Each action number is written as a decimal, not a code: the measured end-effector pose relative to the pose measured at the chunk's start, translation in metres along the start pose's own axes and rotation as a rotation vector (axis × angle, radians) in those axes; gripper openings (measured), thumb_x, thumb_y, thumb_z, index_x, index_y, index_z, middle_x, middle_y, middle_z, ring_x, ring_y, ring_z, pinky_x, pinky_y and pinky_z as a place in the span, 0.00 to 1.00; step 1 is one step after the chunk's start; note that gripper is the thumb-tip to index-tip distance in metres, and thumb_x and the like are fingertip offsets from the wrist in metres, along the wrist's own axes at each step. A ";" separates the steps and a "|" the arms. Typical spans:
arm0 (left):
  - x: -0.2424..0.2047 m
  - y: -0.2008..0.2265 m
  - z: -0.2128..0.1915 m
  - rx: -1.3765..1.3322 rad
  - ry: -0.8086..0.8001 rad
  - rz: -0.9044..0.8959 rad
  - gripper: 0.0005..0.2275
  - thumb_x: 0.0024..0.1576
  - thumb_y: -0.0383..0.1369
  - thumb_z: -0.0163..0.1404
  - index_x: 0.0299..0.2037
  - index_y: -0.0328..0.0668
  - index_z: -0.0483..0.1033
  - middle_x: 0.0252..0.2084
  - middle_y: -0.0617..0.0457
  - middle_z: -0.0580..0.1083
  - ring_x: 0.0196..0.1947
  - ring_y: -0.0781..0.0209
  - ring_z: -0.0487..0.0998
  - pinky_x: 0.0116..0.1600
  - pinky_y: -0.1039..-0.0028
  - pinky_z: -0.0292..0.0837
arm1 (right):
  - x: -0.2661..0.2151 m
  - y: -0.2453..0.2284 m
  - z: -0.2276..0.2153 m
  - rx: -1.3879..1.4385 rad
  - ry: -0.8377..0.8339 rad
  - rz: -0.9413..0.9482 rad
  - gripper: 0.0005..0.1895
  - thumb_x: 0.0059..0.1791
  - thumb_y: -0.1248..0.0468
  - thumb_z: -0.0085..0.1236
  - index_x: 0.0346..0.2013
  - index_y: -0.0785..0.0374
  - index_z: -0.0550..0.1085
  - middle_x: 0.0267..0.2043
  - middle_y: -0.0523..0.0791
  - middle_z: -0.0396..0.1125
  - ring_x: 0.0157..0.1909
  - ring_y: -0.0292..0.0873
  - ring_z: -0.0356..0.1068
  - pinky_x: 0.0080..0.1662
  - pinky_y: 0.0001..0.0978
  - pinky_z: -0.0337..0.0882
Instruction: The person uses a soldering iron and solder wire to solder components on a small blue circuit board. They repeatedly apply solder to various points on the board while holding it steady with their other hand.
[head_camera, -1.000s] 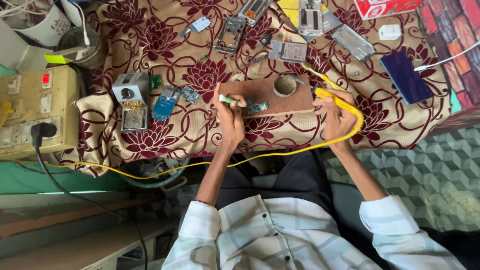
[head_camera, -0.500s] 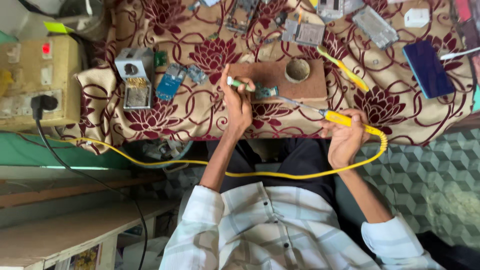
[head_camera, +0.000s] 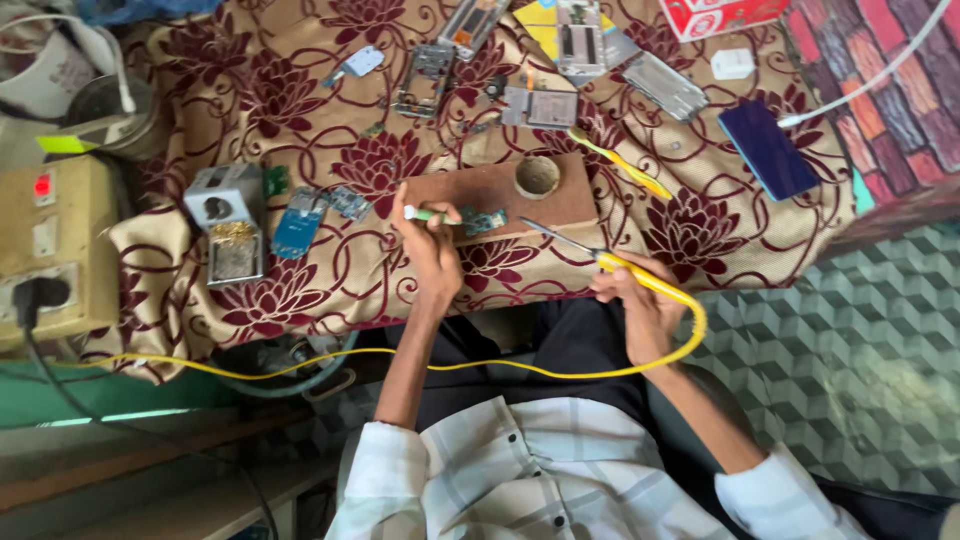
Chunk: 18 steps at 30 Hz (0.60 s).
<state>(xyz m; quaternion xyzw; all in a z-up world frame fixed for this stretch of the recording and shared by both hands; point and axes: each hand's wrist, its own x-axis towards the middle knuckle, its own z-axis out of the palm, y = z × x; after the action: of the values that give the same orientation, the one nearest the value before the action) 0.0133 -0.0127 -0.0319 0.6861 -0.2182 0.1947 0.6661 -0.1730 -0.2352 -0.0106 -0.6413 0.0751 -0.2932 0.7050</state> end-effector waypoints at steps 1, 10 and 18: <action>-0.001 0.002 -0.003 0.065 0.008 0.062 0.23 0.71 0.24 0.33 0.75 0.37 0.41 0.41 0.50 0.74 0.34 0.64 0.70 0.44 0.73 0.68 | -0.002 -0.001 -0.003 -0.045 0.018 -0.027 0.17 0.58 0.63 0.53 0.56 0.74 0.68 0.45 0.56 0.72 0.41 0.46 0.75 0.42 0.35 0.75; -0.004 0.009 0.000 0.017 -0.008 0.004 0.24 0.66 0.21 0.31 0.74 0.37 0.42 0.41 0.49 0.74 0.33 0.64 0.70 0.40 0.74 0.67 | 0.013 0.036 0.007 0.076 0.056 -0.107 0.14 0.62 0.60 0.45 0.52 0.70 0.69 0.37 0.51 0.72 0.33 0.39 0.70 0.40 0.31 0.72; -0.006 0.011 -0.005 0.066 -0.001 0.103 0.26 0.64 0.19 0.33 0.74 0.35 0.41 0.42 0.47 0.73 0.39 0.61 0.72 0.48 0.72 0.68 | 0.061 0.070 0.016 0.372 0.095 -0.031 0.12 0.61 0.57 0.47 0.43 0.65 0.68 0.37 0.46 0.68 0.32 0.37 0.65 0.37 0.29 0.67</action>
<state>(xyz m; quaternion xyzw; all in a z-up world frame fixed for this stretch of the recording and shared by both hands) 0.0024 -0.0080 -0.0259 0.6958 -0.2473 0.2355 0.6319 -0.0931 -0.2517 -0.0580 -0.4863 0.0430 -0.3430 0.8025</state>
